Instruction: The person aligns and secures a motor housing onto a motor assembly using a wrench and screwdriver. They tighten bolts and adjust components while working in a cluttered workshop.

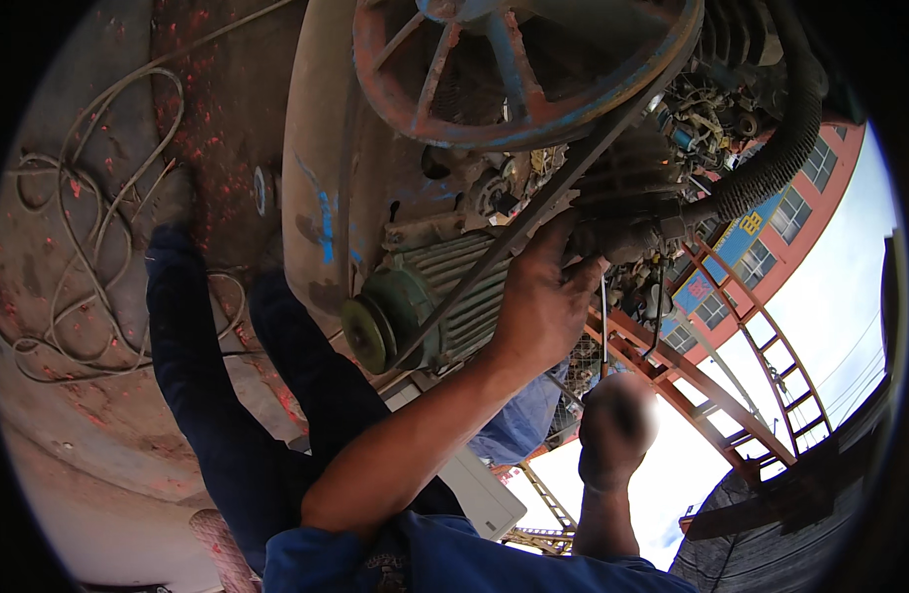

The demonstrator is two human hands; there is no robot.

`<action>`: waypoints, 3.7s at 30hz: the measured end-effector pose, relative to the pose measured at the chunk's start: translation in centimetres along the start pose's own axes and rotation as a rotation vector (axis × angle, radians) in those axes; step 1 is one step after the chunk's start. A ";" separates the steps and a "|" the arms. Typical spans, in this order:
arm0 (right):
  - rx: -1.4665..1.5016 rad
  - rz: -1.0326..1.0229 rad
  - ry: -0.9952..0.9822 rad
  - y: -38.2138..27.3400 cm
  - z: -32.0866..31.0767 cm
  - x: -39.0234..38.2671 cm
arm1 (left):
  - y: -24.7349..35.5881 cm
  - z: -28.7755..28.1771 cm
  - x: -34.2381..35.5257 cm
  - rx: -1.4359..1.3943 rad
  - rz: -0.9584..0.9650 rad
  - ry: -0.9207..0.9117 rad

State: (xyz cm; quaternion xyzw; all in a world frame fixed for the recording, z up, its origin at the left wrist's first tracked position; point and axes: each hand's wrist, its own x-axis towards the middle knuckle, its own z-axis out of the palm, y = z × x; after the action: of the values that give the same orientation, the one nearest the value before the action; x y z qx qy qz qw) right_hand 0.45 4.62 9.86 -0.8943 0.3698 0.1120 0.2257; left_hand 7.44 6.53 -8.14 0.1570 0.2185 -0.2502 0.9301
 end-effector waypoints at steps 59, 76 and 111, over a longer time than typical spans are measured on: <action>0.170 -0.509 0.456 9.3 2.6 16.2 | -0.4 9.2 -6.8 0.286 -0.311 0.236; 0.116 -0.270 -0.122 -0.2 -9.0 8.1 | 2.4 9.3 -5.4 0.186 -0.538 0.270; -0.185 -0.100 0.192 -3.6 -3.4 7.2 | 6.7 11.6 0.8 0.075 -0.718 0.275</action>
State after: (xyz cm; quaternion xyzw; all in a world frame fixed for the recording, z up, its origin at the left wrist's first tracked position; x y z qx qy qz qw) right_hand 8.20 0.78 11.36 -0.9352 0.3328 0.0481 0.1113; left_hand 15.49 7.09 2.61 0.1364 0.3729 -0.5443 0.7390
